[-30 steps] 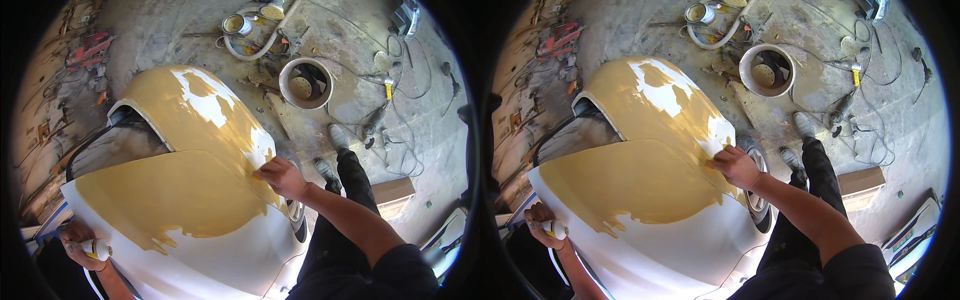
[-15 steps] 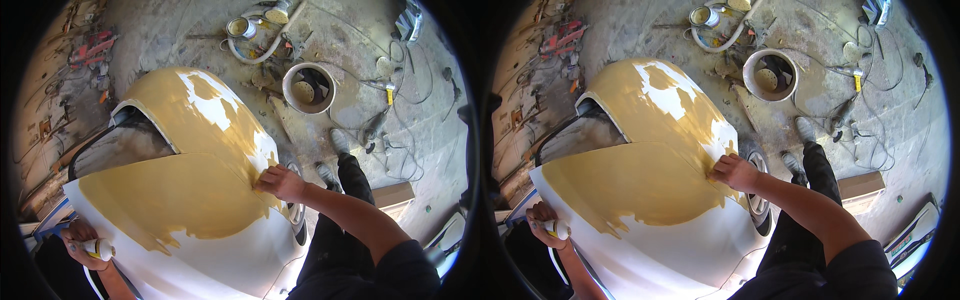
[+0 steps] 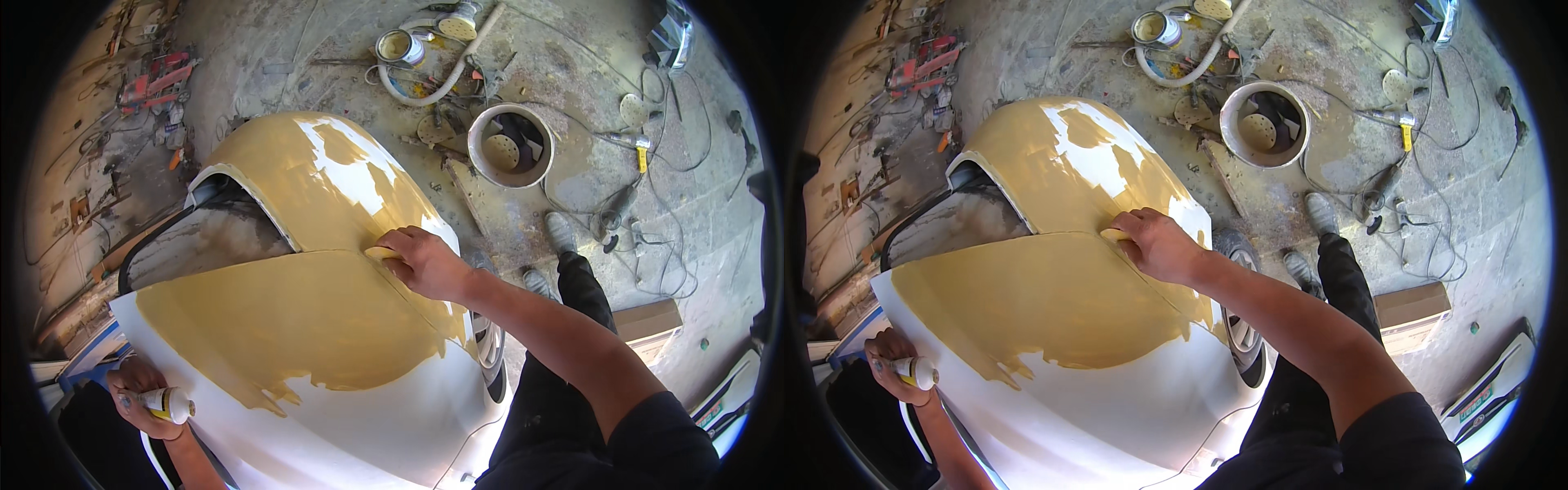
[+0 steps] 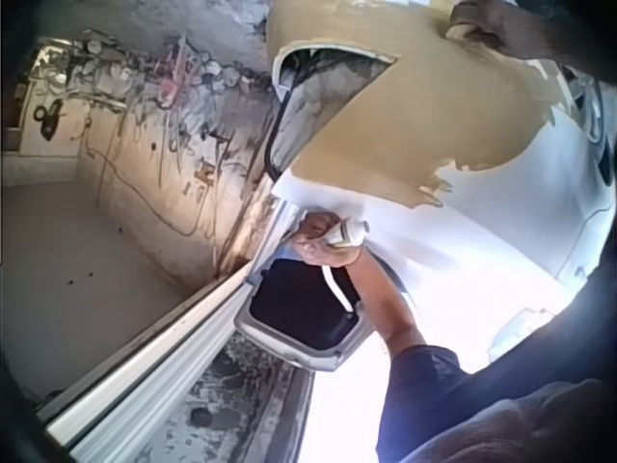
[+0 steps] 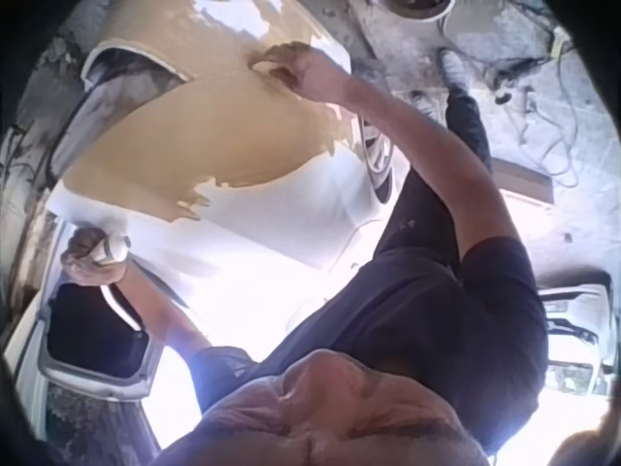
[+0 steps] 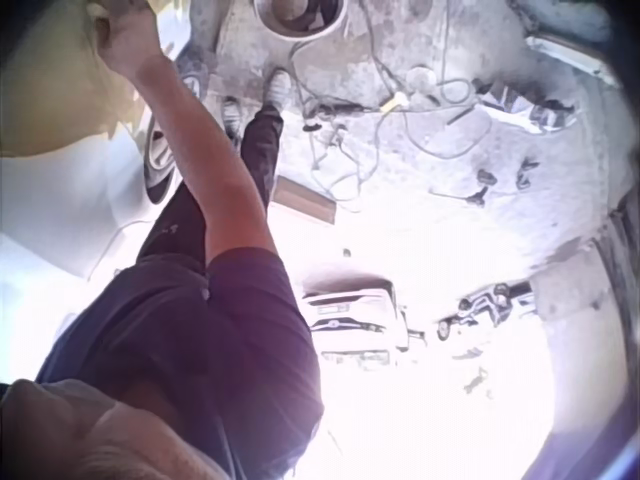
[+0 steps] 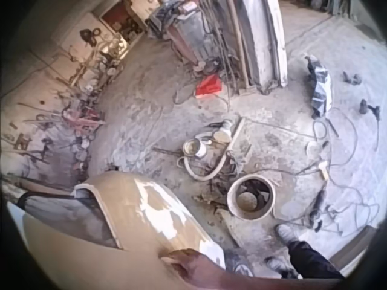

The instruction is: The person applies a beige body filler to the rear quarter panel of a white car using a yellow spreader. They repeatedly squeeze more filler from a tube onto the spreader and smooth it over the panel surface.

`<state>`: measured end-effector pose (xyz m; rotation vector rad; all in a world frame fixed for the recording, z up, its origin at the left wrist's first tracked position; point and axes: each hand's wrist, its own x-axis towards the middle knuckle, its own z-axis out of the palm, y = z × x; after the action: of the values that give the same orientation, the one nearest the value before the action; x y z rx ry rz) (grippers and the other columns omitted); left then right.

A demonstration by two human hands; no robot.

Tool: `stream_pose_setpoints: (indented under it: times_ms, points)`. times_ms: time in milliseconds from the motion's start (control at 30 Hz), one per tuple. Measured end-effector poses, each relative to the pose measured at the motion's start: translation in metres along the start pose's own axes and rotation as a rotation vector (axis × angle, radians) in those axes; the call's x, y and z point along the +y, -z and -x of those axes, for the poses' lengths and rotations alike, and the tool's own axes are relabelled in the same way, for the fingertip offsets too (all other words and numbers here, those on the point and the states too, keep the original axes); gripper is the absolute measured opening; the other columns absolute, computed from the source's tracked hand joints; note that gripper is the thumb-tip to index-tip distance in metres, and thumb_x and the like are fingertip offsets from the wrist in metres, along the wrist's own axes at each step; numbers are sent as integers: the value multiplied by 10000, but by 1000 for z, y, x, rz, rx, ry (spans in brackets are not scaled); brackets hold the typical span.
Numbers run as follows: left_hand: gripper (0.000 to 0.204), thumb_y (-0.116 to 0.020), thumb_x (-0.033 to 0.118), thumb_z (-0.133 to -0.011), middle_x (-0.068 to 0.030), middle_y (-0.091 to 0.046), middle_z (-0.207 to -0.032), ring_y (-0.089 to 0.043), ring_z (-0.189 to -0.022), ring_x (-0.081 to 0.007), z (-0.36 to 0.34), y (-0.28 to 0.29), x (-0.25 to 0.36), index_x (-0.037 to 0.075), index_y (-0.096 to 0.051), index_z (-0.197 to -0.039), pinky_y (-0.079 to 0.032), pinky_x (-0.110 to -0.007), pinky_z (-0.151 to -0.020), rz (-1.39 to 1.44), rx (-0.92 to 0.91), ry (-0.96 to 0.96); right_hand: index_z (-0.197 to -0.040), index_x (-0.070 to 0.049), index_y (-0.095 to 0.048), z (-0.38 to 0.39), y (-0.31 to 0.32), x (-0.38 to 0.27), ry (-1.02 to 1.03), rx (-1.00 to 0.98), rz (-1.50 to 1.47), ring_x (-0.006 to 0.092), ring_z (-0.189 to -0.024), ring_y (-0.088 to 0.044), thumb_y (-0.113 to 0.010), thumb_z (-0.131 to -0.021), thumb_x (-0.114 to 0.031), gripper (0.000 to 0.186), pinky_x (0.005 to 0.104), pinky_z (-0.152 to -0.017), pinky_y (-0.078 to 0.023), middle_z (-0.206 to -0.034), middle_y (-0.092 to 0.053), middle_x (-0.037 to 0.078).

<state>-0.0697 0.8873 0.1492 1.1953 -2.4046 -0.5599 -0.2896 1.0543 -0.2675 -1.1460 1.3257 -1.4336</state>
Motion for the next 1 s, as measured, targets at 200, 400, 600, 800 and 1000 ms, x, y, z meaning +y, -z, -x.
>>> stream_pose_setpoints:
  times_ms: [200, 400, 600, 800, 1000]
  points:
    - [448, -474, 469, -1030, -15, -327, -703, -351, -638, -130, 2, 2, -2, 96, -369, -805, -275, -310, -592, 10, 42, 45, -1163, -45, -711, -7, -1, -7, 2, 12, -52, 364, -1038, -679, -730, -907, -49, 257, 455, -896, -580, -1031, -718, 157]
    - [444, -478, 469, -1022, -15, -317, -702, -347, -641, -133, 2, 0, -4, 98, -365, -807, -273, -309, -585, 8, 38, 29, -1187, -54, -725, 4, -5, 1, -58, -72, -46, 358, -1033, -673, -733, -915, -48, 272, 454, -892, -573, -1022, -710, 146]
    - [440, -493, 467, -1010, -16, -320, -707, -352, -647, -135, -2, -2, -4, 99, -360, -810, -269, -308, -570, 37, 37, -12, -1162, -41, -725, 34, -7, 6, -114, -122, -80, 366, -1007, -670, -720, -914, -44, 248, 455, -881, -563, -999, -694, 160]
    - [445, -492, 476, -1011, -18, -323, -713, -357, -651, -134, -2, 0, -4, 100, -362, -811, -274, -304, -572, -22, 1, -25, -1200, -69, -733, 79, -9, 10, -210, -174, -102, 352, -1047, -671, -724, -930, -48, 272, 445, -919, -557, -1049, -703, 148]
    - [445, -487, 475, -1016, -16, -321, -717, -349, -651, -131, -2, -1, 3, 99, -365, -811, -273, -305, -582, -76, -21, -28, -1126, -55, -752, 131, 2, 21, -279, -374, -15, 350, -1001, -677, -729, -921, -90, 209, 452, -873, -564, -1017, -712, 142]
